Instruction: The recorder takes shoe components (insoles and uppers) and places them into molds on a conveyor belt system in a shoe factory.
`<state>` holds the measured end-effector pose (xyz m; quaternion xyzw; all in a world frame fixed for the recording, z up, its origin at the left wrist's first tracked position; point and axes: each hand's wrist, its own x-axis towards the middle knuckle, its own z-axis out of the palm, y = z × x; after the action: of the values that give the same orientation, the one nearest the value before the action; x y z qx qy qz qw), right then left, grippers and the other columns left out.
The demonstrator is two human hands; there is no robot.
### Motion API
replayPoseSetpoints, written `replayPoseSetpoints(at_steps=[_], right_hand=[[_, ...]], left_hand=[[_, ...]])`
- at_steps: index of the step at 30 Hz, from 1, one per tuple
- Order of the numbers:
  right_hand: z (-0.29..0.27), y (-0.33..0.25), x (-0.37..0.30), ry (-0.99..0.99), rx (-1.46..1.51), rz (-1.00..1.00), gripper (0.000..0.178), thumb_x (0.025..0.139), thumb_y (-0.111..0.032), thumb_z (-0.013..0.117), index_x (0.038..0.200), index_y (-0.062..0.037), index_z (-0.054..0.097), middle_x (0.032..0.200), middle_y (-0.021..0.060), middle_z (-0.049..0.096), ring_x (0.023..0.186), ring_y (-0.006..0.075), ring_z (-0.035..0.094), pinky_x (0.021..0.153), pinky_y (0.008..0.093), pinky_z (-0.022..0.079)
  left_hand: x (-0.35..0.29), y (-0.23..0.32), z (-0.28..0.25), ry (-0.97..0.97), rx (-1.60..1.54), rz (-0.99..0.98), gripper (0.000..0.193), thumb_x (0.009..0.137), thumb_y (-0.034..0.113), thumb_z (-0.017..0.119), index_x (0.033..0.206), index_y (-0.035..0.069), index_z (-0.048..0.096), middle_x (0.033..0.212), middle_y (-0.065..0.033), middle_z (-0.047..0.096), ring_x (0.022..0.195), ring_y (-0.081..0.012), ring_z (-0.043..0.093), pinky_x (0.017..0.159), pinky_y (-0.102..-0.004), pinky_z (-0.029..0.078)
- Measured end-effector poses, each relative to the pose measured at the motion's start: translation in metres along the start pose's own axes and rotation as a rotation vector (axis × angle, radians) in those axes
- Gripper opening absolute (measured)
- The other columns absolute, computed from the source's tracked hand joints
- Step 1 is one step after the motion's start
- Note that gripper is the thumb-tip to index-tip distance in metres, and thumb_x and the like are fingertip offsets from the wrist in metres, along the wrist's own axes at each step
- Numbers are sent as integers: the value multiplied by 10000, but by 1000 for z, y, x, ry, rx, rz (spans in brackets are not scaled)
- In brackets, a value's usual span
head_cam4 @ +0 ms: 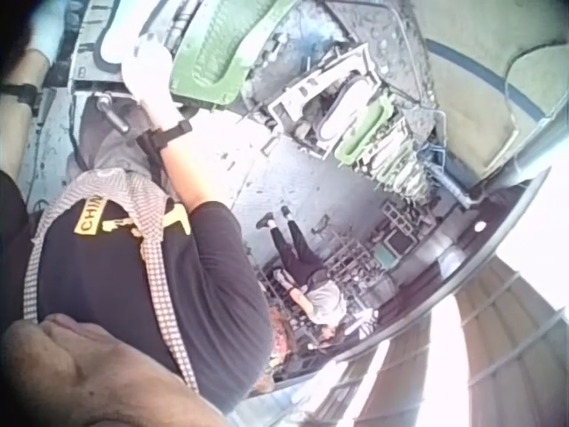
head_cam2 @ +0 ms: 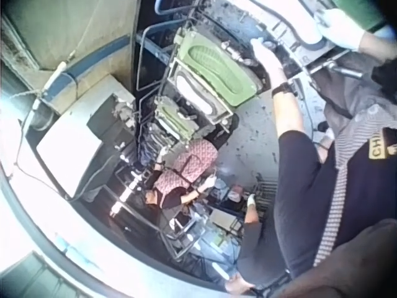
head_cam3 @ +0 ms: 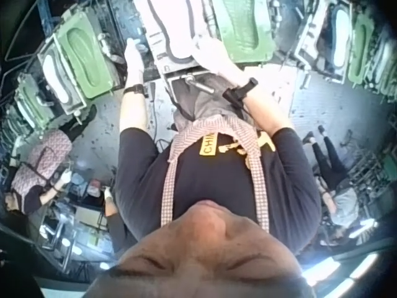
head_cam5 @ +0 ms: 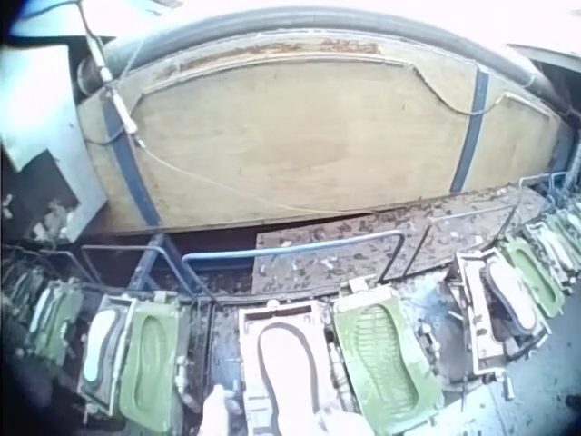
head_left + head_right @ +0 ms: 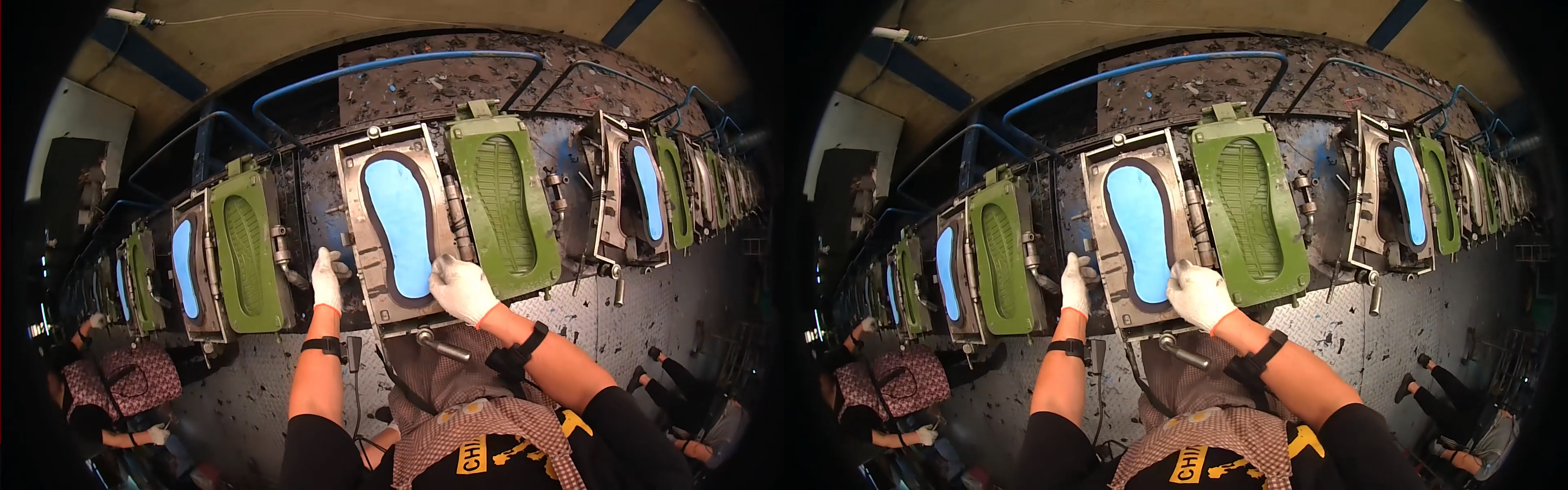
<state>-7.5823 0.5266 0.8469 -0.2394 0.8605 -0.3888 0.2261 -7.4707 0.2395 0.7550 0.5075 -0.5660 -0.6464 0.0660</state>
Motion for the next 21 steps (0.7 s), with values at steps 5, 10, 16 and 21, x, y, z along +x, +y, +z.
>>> replayPoseSetpoints(at_steps=[5, 10, 16, 21], right_hand=[[1, 11, -16, -104, 18, -123, 152, 917, -144, 580, 897, 7, 581, 775, 242, 651, 777, 428, 678, 737, 493, 555], [2, 8, -7, -50, -136, -301, 94, 854, -88, 579, 882, 0, 599, 789, 224, 664, 703, 355, 699, 594, 455, 561], [-60, 48, -70, -398, 100, -195, 206, 916, -219, 526, 950, -26, 592, 805, 221, 654, 737, 404, 682, 653, 481, 551], [-218, 147, -155, -922, -200, 289, 383, 924, -273, 537, 1262, -119, 631, 1184, 201, 690, 1082, 362, 676, 952, 479, 509]], left_hand=[[18, -31, -5, 22, 627, 400, 480, 1042, 347, 507, 1411, 43, 539, 1184, -121, 685, 1098, -236, 655, 991, -358, 495], [36, -58, 29, -90, -326, -106, 465, 1006, 447, 528, 1300, 104, 635, 1040, -65, 733, 822, -221, 731, 724, -377, 607], [43, -87, 21, -301, -386, -263, 542, 1023, 504, 510, 1372, 97, 588, 1189, -111, 703, 978, -250, 702, 861, -387, 580], [35, -32, -16, -145, -180, -138, 564, 1035, 489, 491, 1400, 64, 561, 1267, -134, 670, 1103, -290, 660, 974, -402, 526]])
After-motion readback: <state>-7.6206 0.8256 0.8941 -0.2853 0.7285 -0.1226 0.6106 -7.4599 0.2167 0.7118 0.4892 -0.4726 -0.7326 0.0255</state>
